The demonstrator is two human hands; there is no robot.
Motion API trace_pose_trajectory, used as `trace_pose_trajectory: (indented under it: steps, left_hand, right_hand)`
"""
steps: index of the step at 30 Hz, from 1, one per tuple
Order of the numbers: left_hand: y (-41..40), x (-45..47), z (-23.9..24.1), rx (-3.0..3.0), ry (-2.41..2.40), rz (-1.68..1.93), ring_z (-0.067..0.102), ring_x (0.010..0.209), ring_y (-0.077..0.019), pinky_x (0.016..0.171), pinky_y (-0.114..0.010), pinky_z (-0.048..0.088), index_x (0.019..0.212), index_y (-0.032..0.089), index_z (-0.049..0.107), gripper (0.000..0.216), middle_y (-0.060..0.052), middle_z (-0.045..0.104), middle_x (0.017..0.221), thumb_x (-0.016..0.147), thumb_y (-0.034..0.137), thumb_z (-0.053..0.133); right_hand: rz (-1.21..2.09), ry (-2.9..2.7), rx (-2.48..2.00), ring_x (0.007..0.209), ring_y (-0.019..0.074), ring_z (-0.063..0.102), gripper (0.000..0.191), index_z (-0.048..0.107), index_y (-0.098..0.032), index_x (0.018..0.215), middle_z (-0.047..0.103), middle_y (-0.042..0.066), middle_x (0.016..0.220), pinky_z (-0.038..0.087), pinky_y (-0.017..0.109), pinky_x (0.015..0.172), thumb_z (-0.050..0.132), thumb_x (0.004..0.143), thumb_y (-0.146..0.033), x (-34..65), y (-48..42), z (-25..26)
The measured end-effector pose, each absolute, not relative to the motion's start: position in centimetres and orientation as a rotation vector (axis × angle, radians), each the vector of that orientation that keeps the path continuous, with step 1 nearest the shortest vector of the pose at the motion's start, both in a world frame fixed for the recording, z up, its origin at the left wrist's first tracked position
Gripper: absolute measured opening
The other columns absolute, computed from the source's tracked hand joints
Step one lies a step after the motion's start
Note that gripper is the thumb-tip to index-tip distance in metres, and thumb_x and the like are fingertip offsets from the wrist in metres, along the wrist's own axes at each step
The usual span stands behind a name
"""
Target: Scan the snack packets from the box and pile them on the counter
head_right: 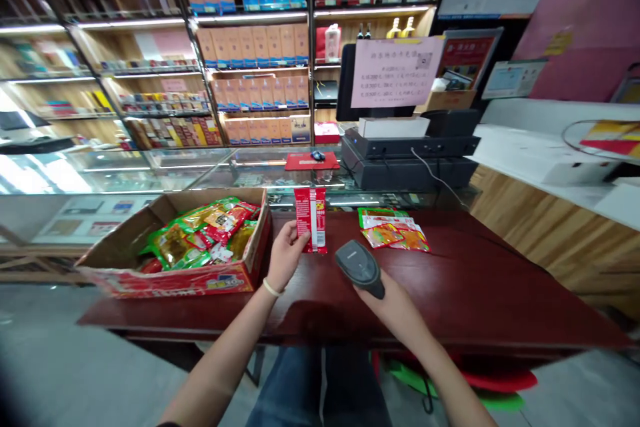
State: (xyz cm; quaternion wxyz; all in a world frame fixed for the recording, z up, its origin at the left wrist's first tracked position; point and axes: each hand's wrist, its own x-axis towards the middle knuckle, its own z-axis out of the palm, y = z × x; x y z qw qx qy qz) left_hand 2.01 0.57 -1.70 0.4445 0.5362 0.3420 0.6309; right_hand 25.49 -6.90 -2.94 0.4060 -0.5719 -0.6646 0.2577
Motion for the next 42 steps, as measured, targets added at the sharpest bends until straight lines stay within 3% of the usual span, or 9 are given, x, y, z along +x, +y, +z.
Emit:
trace_pose_trajectory:
  steps: [6, 8, 11, 16, 22, 29, 35, 42]
  left_hand:
    - [-1.5, -8.4, 4.7, 1.783, 1.352, 1.823, 0.068, 0.094, -0.0217, 0.085, -0.032, 0.053, 0.119, 0.022, 0.06, 0.034, -0.007, 0.072, 0.11, 0.09, 0.039, 0.059]
    - [-1.4, -12.5, 5.6, 1.894, 1.717, 1.776, 0.068, 0.088, -0.0215, 0.082, -0.032, 0.052, 0.119, 0.022, 0.062, 0.032, -0.006, 0.073, 0.104, 0.09, 0.037, 0.058]
    - [-0.7, -17.4, 5.4, 2.015, 2.161, 1.535, 0.069, 0.092, -0.025, 0.084, -0.034, 0.051, 0.123, 0.022, 0.061, 0.033, -0.008, 0.073, 0.105, 0.092, 0.03, 0.053]
    - [1.2, -20.8, 2.0, 2.331, 1.998, 0.824, 0.064, 0.111, -0.0287, 0.097, -0.039, 0.049, 0.112, 0.02, 0.067, 0.034, -0.013, 0.067, 0.119, 0.079, 0.015, 0.06]
    - [1.9, -21.0, 0.8, 2.38, 1.931, 0.769, 0.061, 0.118, -0.0258, 0.106, -0.041, 0.045, 0.111, 0.021, 0.069, 0.035, -0.011, 0.065, 0.124, 0.081, 0.014, 0.053]
    - [1.0, -17.5, 3.9, 2.512, 1.947, 0.874, 0.061, 0.117, -0.0272, 0.104, -0.042, 0.046, 0.121, 0.019, 0.065, 0.035, -0.012, 0.065, 0.127, 0.091, 0.023, 0.046]
    - [0.8, -7.9, 6.5, 2.702, 1.572, 1.001, 0.062, 0.115, -0.0253, 0.102, -0.042, 0.049, 0.124, 0.021, 0.063, 0.035, -0.01, 0.066, 0.125, 0.095, 0.029, 0.045]
    - [4.3, 5.4, 2.0, 2.659, 1.22, 0.99, 0.062, 0.115, -0.0227, 0.103, -0.039, 0.048, 0.121, 0.021, 0.063, 0.031, -0.008, 0.067, 0.123, 0.094, 0.024, 0.049]
  right_hand:
    - [0.685, -1.657, -1.362, 0.09, 0.0325, 0.072, 0.038, 0.072, -0.019, 0.097, 0.077, 0.011, 0.098, 0.056, 0.04, 0.081, 0.069, 0.073, -0.047, 23.6, -6.2, -1.4]
    - [0.725, -1.635, -1.377, 0.072, 0.0293, 0.072, 0.037, 0.072, -0.019, 0.094, 0.077, 0.009, 0.083, 0.057, 0.036, 0.066, 0.069, 0.072, -0.049, 22.7, -5.9, -1.2]
    - [0.844, -1.58, -1.441, 0.039, 0.0208, 0.057, 0.039, 0.07, -0.019, 0.091, 0.065, 0.001, 0.051, 0.046, 0.03, 0.04, 0.07, 0.07, -0.052, 21.5, -5.2, -1.5]
    - [0.935, -1.541, -1.43, 0.032, 0.0158, 0.048, 0.044, 0.067, -0.018, 0.094, 0.053, -0.005, 0.041, 0.038, 0.027, 0.036, 0.07, 0.069, -0.054, 20.3, -4.1, -2.2]
    - [0.922, -1.548, -1.454, 0.033, 0.0154, 0.048, 0.041, 0.065, -0.018, 0.092, 0.052, -0.006, 0.041, 0.039, 0.026, 0.037, 0.07, 0.069, -0.052, 20.8, -4.2, -1.5]
    - [0.89, -1.501, -1.436, 0.032, 0.015, 0.049, 0.035, 0.061, -0.019, 0.087, 0.054, -0.006, 0.044, 0.039, 0.026, 0.036, 0.07, 0.072, -0.049, 23.9, -4.5, -1.4]
    - [0.841, -1.419, -1.468, 0.032, 0.0137, 0.047, 0.034, 0.057, -0.02, 0.088, 0.051, -0.008, 0.045, 0.036, 0.024, 0.035, 0.068, 0.074, -0.049, 27.6, -5.1, -1.7]
    - [0.735, -1.277, -1.559, 0.032, 0.0139, 0.047, 0.033, 0.051, -0.022, 0.079, 0.048, -0.008, 0.041, 0.035, 0.024, 0.038, 0.065, 0.075, -0.051, 33.7, -6.2, -2.3]
